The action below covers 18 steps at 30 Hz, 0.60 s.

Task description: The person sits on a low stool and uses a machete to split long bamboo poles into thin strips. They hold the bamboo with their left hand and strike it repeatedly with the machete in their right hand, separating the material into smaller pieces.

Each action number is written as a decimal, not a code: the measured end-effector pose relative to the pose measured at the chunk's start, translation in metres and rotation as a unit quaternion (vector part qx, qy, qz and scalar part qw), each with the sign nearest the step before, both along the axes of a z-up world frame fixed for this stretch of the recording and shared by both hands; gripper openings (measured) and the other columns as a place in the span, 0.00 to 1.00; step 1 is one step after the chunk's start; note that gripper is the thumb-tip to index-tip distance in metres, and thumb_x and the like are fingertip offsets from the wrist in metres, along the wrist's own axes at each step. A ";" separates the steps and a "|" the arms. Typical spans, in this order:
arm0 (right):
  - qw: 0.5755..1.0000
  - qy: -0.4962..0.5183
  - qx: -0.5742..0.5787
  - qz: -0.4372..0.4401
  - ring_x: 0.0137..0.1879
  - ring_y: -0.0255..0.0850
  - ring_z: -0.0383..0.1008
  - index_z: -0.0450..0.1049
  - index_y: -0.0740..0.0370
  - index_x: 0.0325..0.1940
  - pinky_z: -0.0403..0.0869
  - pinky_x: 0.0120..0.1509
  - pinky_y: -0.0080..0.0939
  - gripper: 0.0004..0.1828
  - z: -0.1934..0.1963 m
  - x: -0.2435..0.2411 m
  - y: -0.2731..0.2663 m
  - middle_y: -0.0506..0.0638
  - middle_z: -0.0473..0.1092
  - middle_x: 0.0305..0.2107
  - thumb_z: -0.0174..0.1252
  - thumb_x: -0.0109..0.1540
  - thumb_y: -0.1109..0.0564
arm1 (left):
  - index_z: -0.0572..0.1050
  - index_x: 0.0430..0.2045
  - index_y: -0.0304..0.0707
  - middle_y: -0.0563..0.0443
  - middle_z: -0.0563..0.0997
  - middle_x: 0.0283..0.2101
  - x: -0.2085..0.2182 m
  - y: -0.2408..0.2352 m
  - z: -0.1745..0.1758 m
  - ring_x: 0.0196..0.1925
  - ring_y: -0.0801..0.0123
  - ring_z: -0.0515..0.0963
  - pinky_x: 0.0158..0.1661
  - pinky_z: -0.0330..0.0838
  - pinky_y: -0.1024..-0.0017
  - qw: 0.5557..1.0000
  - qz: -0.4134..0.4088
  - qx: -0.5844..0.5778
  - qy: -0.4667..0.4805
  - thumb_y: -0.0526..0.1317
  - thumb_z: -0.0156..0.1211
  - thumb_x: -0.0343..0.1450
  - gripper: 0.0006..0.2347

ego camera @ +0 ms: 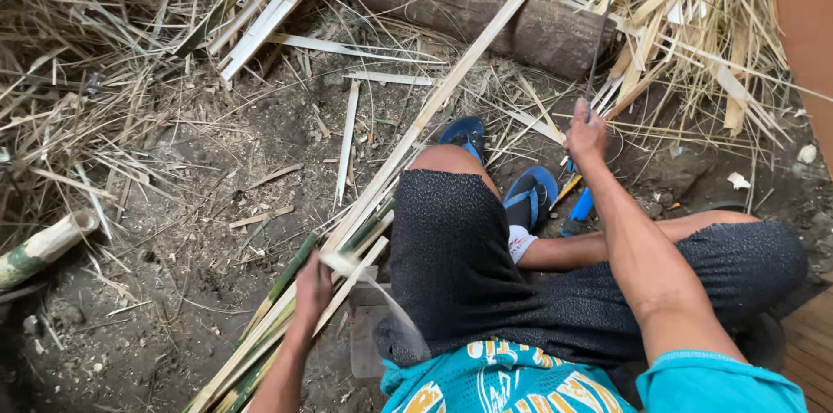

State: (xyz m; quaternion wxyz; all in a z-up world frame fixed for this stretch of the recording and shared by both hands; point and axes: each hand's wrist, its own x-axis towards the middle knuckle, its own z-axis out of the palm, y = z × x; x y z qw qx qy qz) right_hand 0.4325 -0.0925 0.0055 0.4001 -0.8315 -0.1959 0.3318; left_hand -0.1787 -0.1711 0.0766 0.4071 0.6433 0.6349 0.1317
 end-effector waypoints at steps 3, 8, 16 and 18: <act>1.000 -0.008 0.005 -0.010 0.17 0.35 0.64 0.66 0.59 0.32 0.65 0.20 0.39 0.28 -0.006 0.006 -0.011 0.46 0.62 0.15 0.49 0.72 0.33 | 0.72 0.35 0.38 0.29 0.81 0.31 0.032 0.088 0.019 0.32 0.39 0.82 0.32 0.76 0.49 0.984 0.003 -0.169 0.060 0.47 0.41 0.79 0.14; 1.000 0.012 0.021 -0.008 0.17 0.36 0.64 0.64 0.60 0.34 0.64 0.20 0.40 0.28 -0.009 0.000 -0.009 0.47 0.61 0.17 0.48 0.72 0.33 | 0.69 0.48 0.33 0.49 0.74 0.21 0.161 0.241 0.085 0.14 0.58 0.69 0.12 0.62 0.59 0.992 -0.076 0.046 -0.091 0.44 0.40 0.81 0.13; 0.972 -0.176 0.138 0.067 0.32 0.34 0.69 0.63 0.61 0.52 0.69 0.34 0.37 0.17 0.043 -0.005 -0.003 0.49 0.67 0.30 0.53 0.75 0.44 | 0.56 0.65 0.31 0.28 0.80 0.39 0.380 0.321 0.060 0.40 0.35 0.81 0.44 0.73 0.45 0.944 -0.299 0.084 -0.110 0.37 0.45 0.76 0.21; 0.972 0.037 0.232 -0.004 0.29 0.33 0.63 0.59 0.59 0.54 0.67 0.27 0.38 0.15 0.062 -0.016 -0.002 0.46 0.61 0.30 0.51 0.73 0.47 | 0.73 0.44 0.39 0.29 0.82 0.40 0.392 0.310 0.012 0.43 0.34 0.80 0.43 0.72 0.43 0.926 -0.355 0.114 -0.069 0.36 0.48 0.76 0.08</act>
